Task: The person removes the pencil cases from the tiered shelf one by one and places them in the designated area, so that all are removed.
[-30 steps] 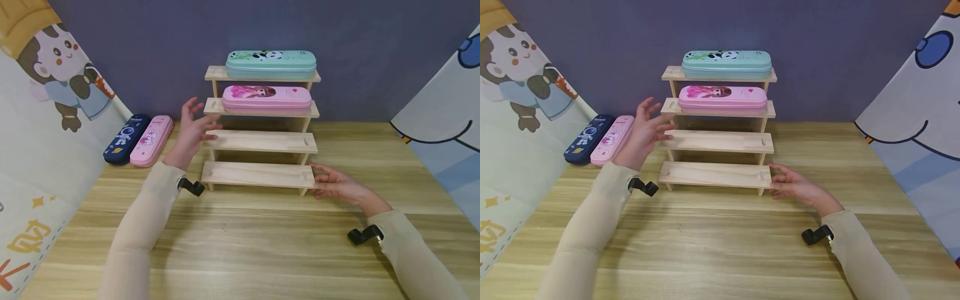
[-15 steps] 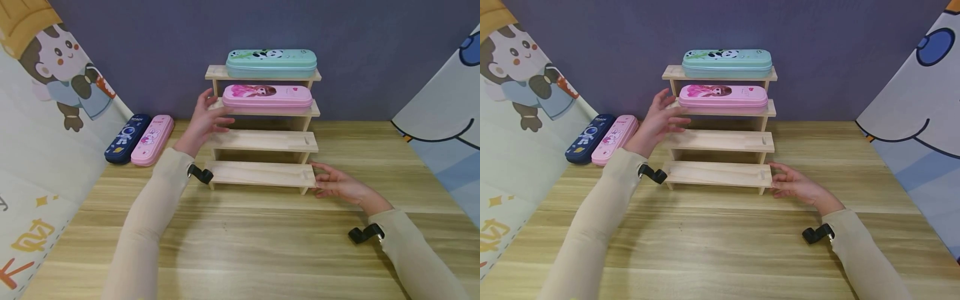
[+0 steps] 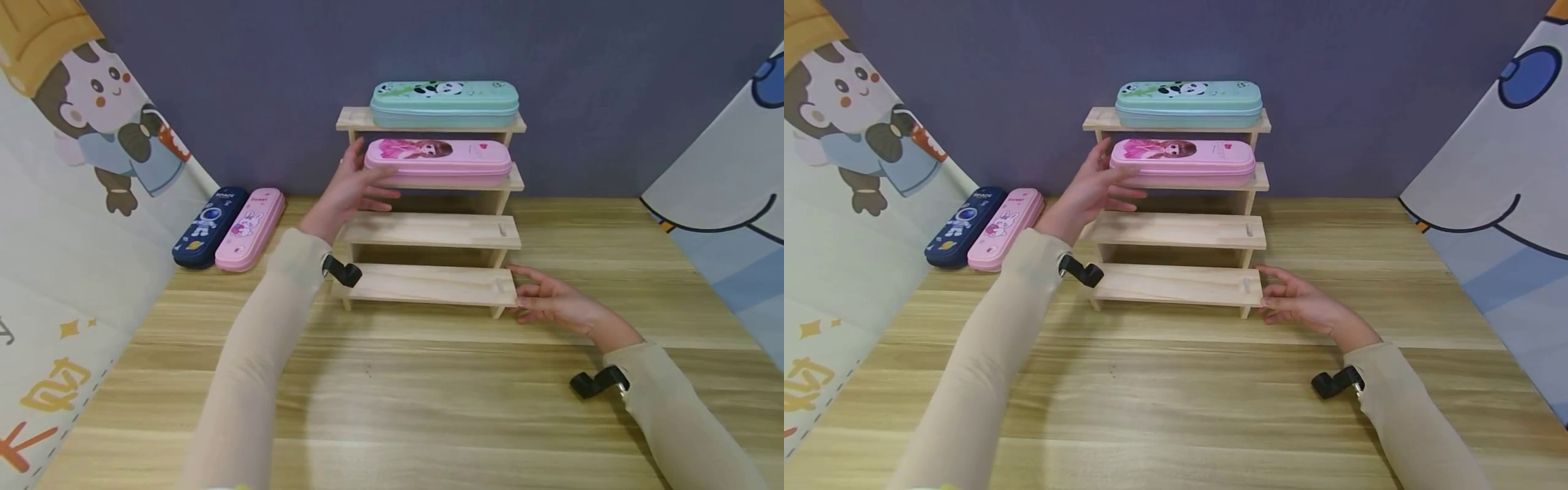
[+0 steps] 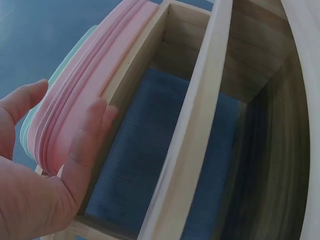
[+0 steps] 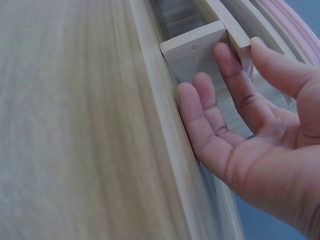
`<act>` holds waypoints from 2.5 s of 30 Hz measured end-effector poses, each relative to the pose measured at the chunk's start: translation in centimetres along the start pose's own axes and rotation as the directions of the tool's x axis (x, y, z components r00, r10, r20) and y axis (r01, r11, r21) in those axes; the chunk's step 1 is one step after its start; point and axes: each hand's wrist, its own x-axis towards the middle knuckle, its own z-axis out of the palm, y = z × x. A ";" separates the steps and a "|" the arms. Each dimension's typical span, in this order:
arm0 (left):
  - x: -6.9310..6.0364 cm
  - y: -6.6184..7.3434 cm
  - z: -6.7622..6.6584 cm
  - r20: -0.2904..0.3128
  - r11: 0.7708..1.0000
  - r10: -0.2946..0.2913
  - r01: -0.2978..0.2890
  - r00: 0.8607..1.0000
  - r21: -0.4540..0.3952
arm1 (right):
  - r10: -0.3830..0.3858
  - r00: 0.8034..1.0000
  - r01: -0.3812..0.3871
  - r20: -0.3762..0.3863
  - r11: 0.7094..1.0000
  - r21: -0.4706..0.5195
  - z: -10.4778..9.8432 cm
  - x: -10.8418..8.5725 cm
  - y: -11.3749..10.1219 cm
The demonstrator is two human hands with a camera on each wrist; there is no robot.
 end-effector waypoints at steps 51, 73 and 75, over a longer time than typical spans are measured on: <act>-2.6 -0.2 -1.3 -0.090 0.973 0.072 -0.090 0.993 -0.213 | 0.020 1.000 -0.020 -0.009 1.000 -0.022 -0.1 0.0 0.1; -6.7 -1.1 -5.6 -0.119 0.955 0.163 -0.186 0.979 -0.229 | 0.016 1.000 -0.016 -0.003 1.000 -0.012 -0.2 0.0 0.1; -7.2 -1.2 -6.1 -0.124 0.955 0.170 -0.195 0.978 -0.225 | 0.015 1.000 -0.015 -0.003 1.000 -0.012 -0.2 0.0 0.0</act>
